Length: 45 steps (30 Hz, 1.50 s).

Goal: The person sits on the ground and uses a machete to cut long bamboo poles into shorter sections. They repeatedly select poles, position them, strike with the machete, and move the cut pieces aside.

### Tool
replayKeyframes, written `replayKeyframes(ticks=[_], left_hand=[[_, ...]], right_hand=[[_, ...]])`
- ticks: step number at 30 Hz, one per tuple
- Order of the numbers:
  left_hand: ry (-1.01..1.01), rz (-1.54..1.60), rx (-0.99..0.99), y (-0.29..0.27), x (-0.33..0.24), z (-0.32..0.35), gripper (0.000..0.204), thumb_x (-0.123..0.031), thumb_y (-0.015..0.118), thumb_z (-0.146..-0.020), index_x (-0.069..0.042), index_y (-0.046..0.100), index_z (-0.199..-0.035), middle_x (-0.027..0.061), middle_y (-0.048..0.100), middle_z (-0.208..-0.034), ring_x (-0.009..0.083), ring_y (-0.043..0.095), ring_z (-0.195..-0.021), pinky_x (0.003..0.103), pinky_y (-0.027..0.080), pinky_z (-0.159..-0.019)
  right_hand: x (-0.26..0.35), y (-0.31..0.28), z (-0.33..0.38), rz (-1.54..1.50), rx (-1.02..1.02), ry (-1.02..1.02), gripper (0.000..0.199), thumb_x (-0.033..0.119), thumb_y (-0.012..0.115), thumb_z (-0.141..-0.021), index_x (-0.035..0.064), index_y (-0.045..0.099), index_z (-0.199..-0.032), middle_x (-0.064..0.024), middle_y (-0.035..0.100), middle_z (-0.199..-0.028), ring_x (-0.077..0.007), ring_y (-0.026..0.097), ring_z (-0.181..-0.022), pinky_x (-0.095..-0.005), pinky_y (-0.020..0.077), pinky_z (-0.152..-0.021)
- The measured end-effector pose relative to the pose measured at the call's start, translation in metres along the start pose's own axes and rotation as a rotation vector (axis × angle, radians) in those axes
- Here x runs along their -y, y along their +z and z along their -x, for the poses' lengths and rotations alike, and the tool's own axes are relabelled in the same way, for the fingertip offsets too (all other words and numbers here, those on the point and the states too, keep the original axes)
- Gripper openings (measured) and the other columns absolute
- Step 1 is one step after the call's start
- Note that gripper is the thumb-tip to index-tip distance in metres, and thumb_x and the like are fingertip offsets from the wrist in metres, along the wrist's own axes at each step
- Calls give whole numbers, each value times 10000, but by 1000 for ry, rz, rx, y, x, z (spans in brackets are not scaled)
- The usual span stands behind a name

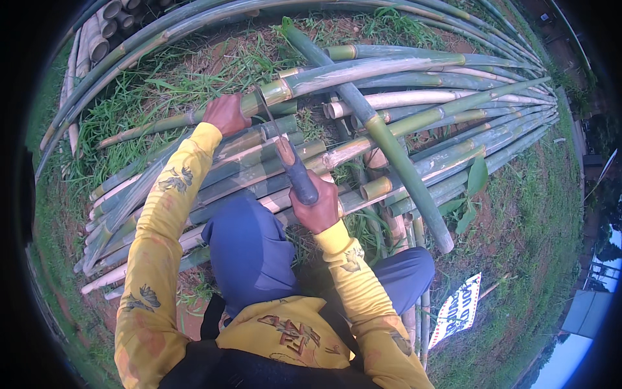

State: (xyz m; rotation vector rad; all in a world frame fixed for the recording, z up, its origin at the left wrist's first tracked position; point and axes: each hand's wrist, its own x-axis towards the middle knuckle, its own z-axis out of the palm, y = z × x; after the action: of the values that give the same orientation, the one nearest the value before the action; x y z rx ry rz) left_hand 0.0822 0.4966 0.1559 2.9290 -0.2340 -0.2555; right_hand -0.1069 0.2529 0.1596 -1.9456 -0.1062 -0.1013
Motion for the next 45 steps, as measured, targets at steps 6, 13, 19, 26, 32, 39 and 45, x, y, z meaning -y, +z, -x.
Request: replayKeyframes(ticks=[6,13,19,26,32,39,45], left_hand=[[-42,46,13,3,19,2,533,-319,763,-696,48,684,-1074,286,709,-1003,430,692,-988,516,531,-910],[-8,3,-7,6,36,27,631,-326,744,-667,40,645,-1171,286,711,-967,434,699,-935,507,542,-889],[-49,-14,10,7,46,13,611,-313,729,-667,14,665,-1178,280,712,-1008,425,695,-963,505,534,-907],[88,-66,40,29,-13,-2,547,-302,713,-683,43,677,-1106,307,701,-1030,443,690,-981,497,537,-924],[76,-53,130,47,-24,-35,595,-333,748,-653,66,679,-1089,301,696,-1058,444,683,-1001,498,533,-939],[121,-60,168,30,-68,-24,697,-351,737,-657,64,640,-1209,319,692,-1050,442,686,-1011,500,524,-962],[49,-24,47,40,-22,-38,659,-429,784,-685,42,672,-1131,279,709,-1051,426,696,-992,499,530,-932]], right_hand=[[-11,-21,50,78,39,44,208,-16,669,-808,-32,693,-1014,-101,662,-747,-111,604,-646,-287,499,-632],[30,-15,4,-26,-150,-111,116,7,717,-757,5,647,-849,-106,613,-667,-207,602,-544,-326,474,-568],[41,-139,83,351,-592,-88,190,7,686,-814,-53,688,-994,-88,675,-771,-157,631,-642,-285,498,-633],[-26,-270,200,558,-1263,134,131,32,687,-893,-26,651,-1005,-34,621,-720,-94,555,-597,-260,432,-547],[-130,-277,274,733,-1182,539,312,108,669,-888,-41,579,-1147,-90,624,-754,-182,583,-659,-363,475,-628],[-274,-221,376,664,-971,741,442,241,676,-883,-55,592,-1201,-238,683,-884,-405,647,-826,-449,505,-753],[-283,-197,406,670,-361,1085,456,348,657,-886,-18,648,-1159,-233,709,-925,-424,669,-913,-468,518,-805]])
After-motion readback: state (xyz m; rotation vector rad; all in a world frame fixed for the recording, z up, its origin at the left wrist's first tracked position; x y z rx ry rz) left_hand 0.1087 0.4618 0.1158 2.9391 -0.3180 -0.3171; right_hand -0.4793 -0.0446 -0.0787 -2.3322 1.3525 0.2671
